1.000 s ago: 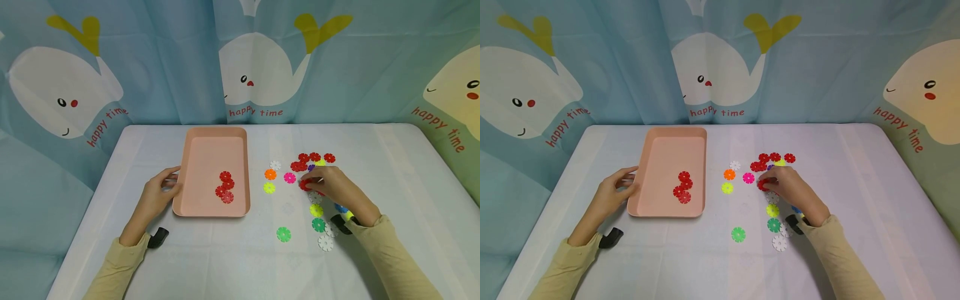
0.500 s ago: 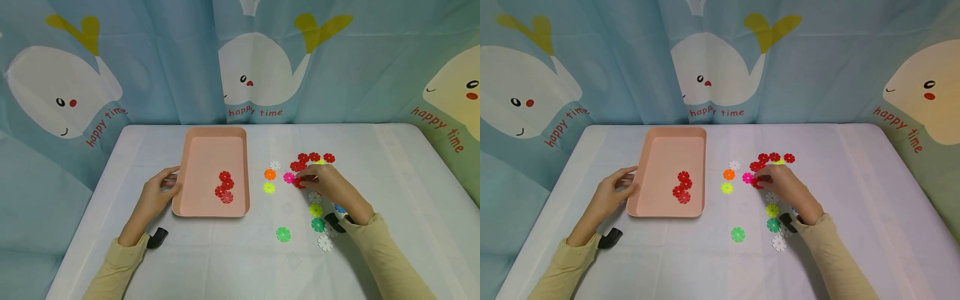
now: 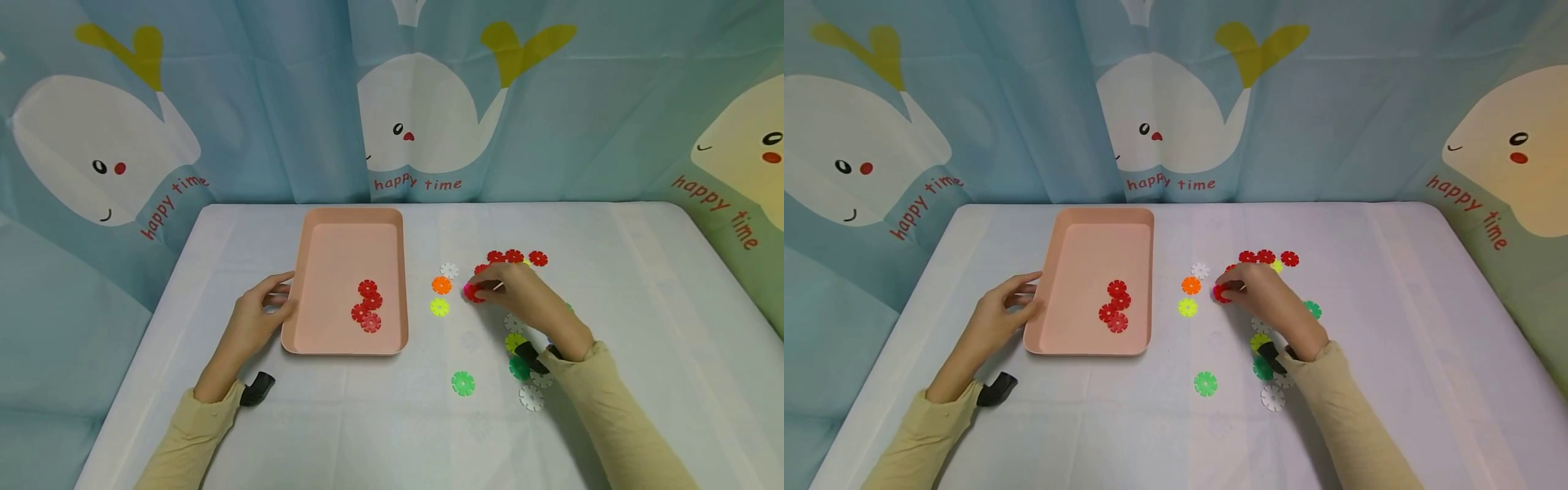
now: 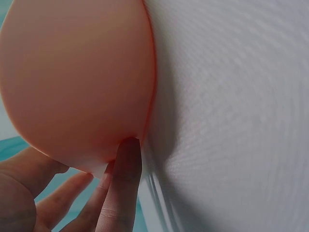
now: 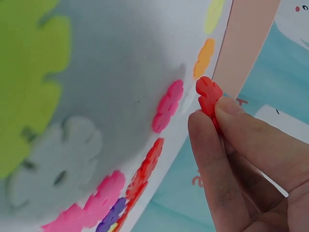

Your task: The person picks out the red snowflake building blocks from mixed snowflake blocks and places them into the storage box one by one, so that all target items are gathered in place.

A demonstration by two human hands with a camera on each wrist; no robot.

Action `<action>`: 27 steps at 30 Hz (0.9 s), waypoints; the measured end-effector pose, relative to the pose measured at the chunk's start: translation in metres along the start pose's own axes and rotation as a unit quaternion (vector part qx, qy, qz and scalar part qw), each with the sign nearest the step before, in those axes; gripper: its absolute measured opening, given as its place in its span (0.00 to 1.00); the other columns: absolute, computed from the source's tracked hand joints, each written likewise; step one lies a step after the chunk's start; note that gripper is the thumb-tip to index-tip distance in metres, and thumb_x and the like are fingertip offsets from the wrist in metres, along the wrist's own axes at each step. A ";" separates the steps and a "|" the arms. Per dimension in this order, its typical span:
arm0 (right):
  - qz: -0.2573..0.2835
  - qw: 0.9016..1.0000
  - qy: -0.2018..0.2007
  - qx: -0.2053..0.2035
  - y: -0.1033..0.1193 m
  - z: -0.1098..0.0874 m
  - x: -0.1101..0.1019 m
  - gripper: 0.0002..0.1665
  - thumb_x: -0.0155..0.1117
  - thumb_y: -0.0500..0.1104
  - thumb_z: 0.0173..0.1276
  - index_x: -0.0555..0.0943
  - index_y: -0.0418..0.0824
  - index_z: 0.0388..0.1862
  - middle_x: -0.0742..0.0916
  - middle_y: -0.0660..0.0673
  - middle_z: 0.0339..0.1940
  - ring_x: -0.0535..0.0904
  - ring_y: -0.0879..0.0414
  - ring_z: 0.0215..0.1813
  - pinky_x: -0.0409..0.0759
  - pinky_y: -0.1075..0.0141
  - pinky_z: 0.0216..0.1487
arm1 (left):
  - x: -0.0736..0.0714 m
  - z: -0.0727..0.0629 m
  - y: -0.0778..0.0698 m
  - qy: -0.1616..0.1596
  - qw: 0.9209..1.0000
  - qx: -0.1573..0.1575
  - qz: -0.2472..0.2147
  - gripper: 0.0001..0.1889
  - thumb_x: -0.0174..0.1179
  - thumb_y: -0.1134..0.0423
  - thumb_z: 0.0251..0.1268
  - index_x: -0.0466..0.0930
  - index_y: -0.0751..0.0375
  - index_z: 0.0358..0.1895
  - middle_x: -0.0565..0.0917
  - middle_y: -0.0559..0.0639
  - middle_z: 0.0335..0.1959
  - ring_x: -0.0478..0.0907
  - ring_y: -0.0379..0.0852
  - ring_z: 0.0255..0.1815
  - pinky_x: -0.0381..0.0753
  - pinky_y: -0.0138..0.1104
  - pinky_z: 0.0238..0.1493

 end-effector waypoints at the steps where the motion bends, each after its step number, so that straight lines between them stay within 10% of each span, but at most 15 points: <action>1: 0.001 1.000 -0.001 -0.003 0.001 0.001 0.000 0.12 0.74 0.31 0.58 0.89 0.36 0.42 0.89 0.46 0.37 0.86 0.52 0.41 0.85 0.58 0.44 | 0.000 0.000 0.000 0.000 1.000 0.000 0.001 0.25 0.61 0.69 0.70 0.71 0.63 0.69 0.82 0.65 0.55 0.83 0.59 0.52 0.79 0.48 0.53; 27: -0.015 0.999 -0.007 -0.029 0.024 0.019 0.012 0.15 0.75 0.31 0.57 0.87 0.33 0.45 0.90 0.41 0.40 0.87 0.49 0.42 0.85 0.57 0.46 | 0.000 0.001 0.001 0.003 1.000 -0.006 -0.011 0.25 0.60 0.69 0.70 0.71 0.63 0.69 0.81 0.67 0.56 0.82 0.60 0.54 0.78 0.50 0.55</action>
Point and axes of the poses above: each hand's wrist, its own z-axis towards the middle knuckle, its own x-axis out of the palm, y = z × x, the point moved 9 cm from there along z, towards the middle knuckle
